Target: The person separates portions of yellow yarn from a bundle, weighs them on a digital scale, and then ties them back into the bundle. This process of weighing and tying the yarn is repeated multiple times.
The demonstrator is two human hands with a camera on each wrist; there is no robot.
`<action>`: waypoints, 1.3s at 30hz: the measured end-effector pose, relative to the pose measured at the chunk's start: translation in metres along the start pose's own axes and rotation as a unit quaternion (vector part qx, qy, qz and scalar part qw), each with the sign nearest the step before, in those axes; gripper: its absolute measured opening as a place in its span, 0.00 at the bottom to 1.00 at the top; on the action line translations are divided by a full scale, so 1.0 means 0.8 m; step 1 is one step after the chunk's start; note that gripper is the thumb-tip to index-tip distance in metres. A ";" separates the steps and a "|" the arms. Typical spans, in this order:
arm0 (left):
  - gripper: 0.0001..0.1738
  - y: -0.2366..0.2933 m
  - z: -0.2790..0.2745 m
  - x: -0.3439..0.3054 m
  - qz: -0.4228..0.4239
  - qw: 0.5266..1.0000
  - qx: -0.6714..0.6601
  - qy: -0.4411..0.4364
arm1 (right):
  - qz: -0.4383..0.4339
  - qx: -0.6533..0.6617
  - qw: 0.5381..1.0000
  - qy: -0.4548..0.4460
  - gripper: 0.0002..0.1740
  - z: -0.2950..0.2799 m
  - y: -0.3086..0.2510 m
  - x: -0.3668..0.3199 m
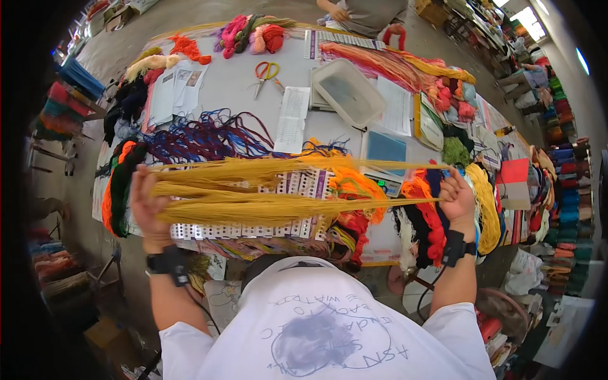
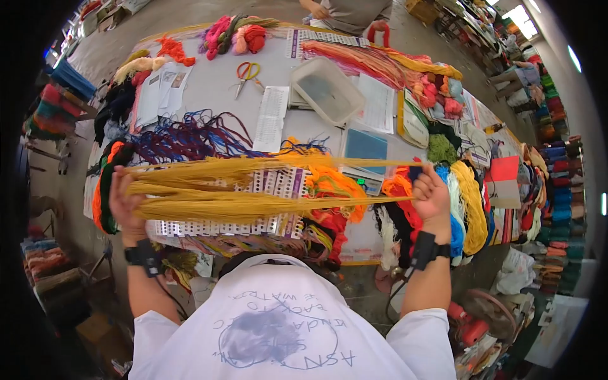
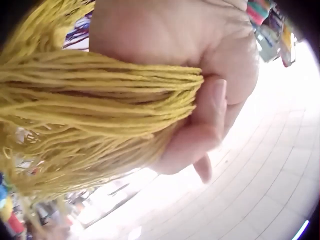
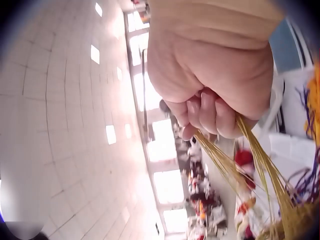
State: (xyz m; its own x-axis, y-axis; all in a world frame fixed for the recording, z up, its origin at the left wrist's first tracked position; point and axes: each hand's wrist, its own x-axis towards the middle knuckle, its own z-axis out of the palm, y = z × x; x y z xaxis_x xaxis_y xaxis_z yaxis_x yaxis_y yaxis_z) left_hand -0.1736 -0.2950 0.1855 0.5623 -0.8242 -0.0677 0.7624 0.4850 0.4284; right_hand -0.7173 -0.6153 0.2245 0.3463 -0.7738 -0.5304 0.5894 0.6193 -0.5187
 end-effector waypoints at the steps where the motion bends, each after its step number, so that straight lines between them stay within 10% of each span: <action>1: 0.18 0.024 -0.008 0.006 -0.012 0.998 -0.051 -0.031 | -0.013 -0.002 1.000 0.026 0.08 -0.039 -0.028 -0.003; 10: 0.20 0.164 -0.058 0.089 0.062 0.998 0.016 0.029 | -0.136 -0.073 0.956 0.248 0.08 -0.219 -0.206 -0.066; 12: 0.20 0.172 -0.050 0.096 0.180 0.957 0.093 0.209 | -0.174 -0.172 0.924 0.292 0.08 -0.260 -0.244 -0.098; 18: 0.20 0.237 -0.114 0.100 0.157 0.985 0.062 0.045 | -0.220 -0.206 0.876 0.375 0.09 -0.287 -0.294 -0.184; 23: 0.39 0.028 0.079 0.045 0.016 0.972 0.047 -0.229 | -0.226 -0.300 0.892 0.249 0.13 -0.139 -0.227 -0.152; 26: 0.25 -0.067 0.093 0.026 -0.066 0.958 -0.031 -0.279 | -0.301 -0.342 0.880 0.136 0.09 -0.071 -0.222 -0.126; 35: 0.13 -0.245 0.063 -0.025 -0.315 0.934 0.066 0.155 | -0.374 -0.321 0.869 -0.029 0.10 0.116 -0.260 -0.075; 39: 0.12 -0.246 0.052 -0.044 -0.308 0.931 0.079 0.180 | -0.415 -0.375 0.828 -0.045 0.08 0.131 -0.225 -0.018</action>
State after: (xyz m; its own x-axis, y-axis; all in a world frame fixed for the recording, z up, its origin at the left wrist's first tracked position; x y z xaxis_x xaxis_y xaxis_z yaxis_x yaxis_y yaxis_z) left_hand -0.3566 -0.3740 0.1414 0.1261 -0.7656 -0.6308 0.9349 -0.1209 0.3336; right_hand -0.7521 -0.7300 0.3956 0.1232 -0.9600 0.2513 0.0450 -0.2476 -0.9678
